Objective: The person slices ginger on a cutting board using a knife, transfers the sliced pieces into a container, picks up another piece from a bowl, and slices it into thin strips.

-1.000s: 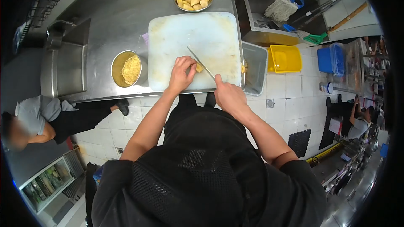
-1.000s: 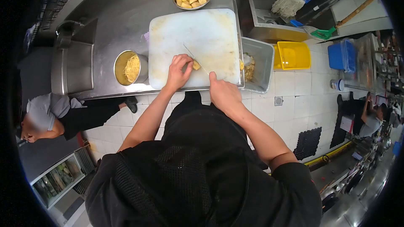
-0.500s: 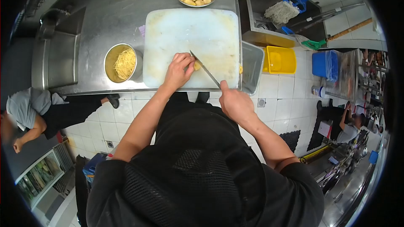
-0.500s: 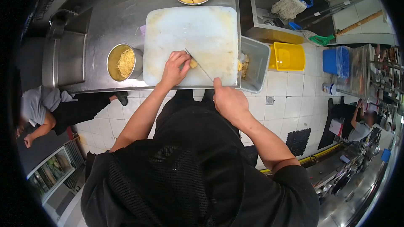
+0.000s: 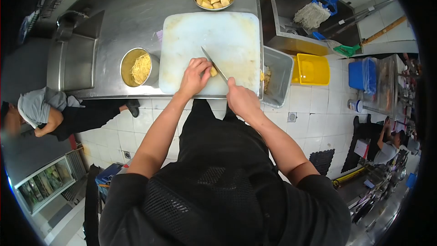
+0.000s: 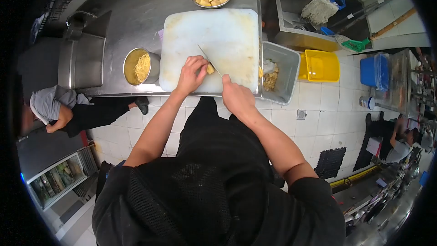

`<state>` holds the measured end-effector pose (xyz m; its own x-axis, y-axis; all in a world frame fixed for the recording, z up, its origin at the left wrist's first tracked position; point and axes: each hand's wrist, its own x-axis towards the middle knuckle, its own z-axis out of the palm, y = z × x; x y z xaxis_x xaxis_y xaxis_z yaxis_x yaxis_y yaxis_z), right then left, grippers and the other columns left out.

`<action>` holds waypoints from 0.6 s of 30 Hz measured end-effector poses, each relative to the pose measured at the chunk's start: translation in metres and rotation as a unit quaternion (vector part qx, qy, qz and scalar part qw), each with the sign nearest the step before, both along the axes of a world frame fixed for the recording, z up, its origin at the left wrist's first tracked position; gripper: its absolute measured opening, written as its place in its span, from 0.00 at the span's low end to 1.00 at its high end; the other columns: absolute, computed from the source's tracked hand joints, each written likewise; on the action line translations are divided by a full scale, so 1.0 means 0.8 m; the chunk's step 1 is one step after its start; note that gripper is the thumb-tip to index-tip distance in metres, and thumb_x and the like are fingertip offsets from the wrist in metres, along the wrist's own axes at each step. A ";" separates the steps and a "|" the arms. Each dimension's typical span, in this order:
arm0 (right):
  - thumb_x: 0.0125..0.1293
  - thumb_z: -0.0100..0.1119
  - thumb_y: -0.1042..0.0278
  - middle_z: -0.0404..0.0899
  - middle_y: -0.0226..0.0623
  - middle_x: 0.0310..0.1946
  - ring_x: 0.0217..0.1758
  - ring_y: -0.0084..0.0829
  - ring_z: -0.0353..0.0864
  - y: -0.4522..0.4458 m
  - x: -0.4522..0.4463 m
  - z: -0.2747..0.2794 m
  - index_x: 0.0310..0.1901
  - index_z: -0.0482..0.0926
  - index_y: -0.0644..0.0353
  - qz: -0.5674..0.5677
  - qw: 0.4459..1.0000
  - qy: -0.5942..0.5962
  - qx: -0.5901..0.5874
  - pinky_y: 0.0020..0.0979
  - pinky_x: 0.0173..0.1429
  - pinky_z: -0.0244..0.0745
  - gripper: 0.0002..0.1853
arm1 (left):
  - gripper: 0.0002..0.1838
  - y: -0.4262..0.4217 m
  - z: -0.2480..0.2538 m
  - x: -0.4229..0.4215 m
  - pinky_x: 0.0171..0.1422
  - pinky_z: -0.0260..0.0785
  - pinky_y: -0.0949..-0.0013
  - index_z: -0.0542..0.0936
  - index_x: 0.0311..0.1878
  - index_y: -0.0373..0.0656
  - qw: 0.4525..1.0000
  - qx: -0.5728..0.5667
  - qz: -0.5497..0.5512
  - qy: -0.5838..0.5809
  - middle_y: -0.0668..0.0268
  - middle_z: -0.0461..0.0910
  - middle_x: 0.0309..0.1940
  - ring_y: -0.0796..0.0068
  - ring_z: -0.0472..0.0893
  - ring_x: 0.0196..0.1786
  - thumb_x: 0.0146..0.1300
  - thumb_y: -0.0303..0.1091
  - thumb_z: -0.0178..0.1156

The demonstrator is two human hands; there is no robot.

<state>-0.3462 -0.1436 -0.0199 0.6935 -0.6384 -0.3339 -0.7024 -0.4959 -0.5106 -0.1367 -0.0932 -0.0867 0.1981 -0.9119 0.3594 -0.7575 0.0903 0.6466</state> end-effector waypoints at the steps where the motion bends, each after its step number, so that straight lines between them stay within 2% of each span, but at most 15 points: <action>1: 0.70 0.53 0.71 0.84 0.57 0.28 0.35 0.63 0.85 0.003 -0.005 0.007 0.48 0.67 0.66 -0.002 1.000 0.000 0.002 0.60 0.40 0.76 0.11 | 0.09 0.002 0.001 0.001 0.57 0.76 0.58 0.85 0.46 0.40 1.000 0.002 -0.002 0.000 0.60 0.83 0.46 0.55 0.80 0.52 0.62 0.24 0.66; 4: 0.70 0.52 0.71 0.84 0.58 0.28 0.35 0.62 0.85 0.004 -0.022 0.051 0.49 0.66 0.66 0.008 1.000 0.027 0.011 0.60 0.40 0.76 0.11 | 0.09 0.001 0.002 0.003 0.58 0.75 0.58 0.85 0.46 0.40 1.000 0.019 -0.011 0.007 0.60 0.84 0.46 0.55 0.80 0.53 0.62 0.24 0.65; 6: 0.68 0.47 0.76 0.86 0.58 0.32 0.39 0.60 0.87 0.003 -0.027 0.074 0.49 0.68 0.66 0.019 0.994 0.097 0.056 0.59 0.45 0.78 0.09 | 0.09 0.001 0.001 0.002 0.58 0.75 0.58 0.86 0.46 0.41 1.000 0.014 -0.004 0.014 0.61 0.84 0.46 0.55 0.80 0.53 0.62 0.25 0.65; 9: 0.68 0.47 0.77 0.86 0.58 0.32 0.39 0.59 0.88 0.008 -0.024 0.064 0.49 0.67 0.65 0.016 0.996 0.074 0.039 0.59 0.45 0.78 0.09 | 0.08 0.001 -0.005 0.004 0.58 0.75 0.58 0.84 0.45 0.40 1.000 0.002 -0.006 0.015 0.60 0.84 0.47 0.55 0.80 0.52 0.63 0.25 0.65; 11: 0.68 0.47 0.77 0.86 0.58 0.32 0.39 0.59 0.88 0.008 -0.008 0.019 0.49 0.67 0.65 0.006 0.998 0.055 0.022 0.59 0.45 0.78 0.09 | 0.08 -0.001 -0.003 0.003 0.58 0.75 0.58 0.84 0.45 0.40 1.000 0.005 -0.007 0.018 0.60 0.84 0.47 0.55 0.80 0.52 0.63 0.25 0.65; 13: 0.68 0.47 0.77 0.86 0.58 0.32 0.39 0.59 0.88 0.005 0.004 0.007 0.49 0.67 0.65 -0.006 0.999 0.032 0.004 0.59 0.45 0.78 0.09 | 0.08 0.001 -0.004 0.003 0.58 0.75 0.58 0.84 0.45 0.40 1.000 0.007 -0.011 0.018 0.60 0.84 0.47 0.55 0.80 0.52 0.63 0.25 0.65; 18: 0.68 0.47 0.78 0.86 0.58 0.32 0.39 0.59 0.88 0.003 -0.009 0.050 0.49 0.67 0.65 0.009 0.997 0.068 0.029 0.59 0.45 0.78 0.09 | 0.07 0.000 -0.006 0.003 0.58 0.75 0.58 0.84 0.44 0.40 1.000 -0.007 -0.006 0.016 0.60 0.84 0.47 0.56 0.80 0.52 0.63 0.24 0.65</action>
<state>-0.3537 -0.1412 0.0199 0.6503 -0.6029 -0.4622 -0.7584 -0.4809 -0.4399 -0.1346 -0.0932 -0.0915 0.1995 -0.9093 0.3653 -0.7352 0.1076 0.6692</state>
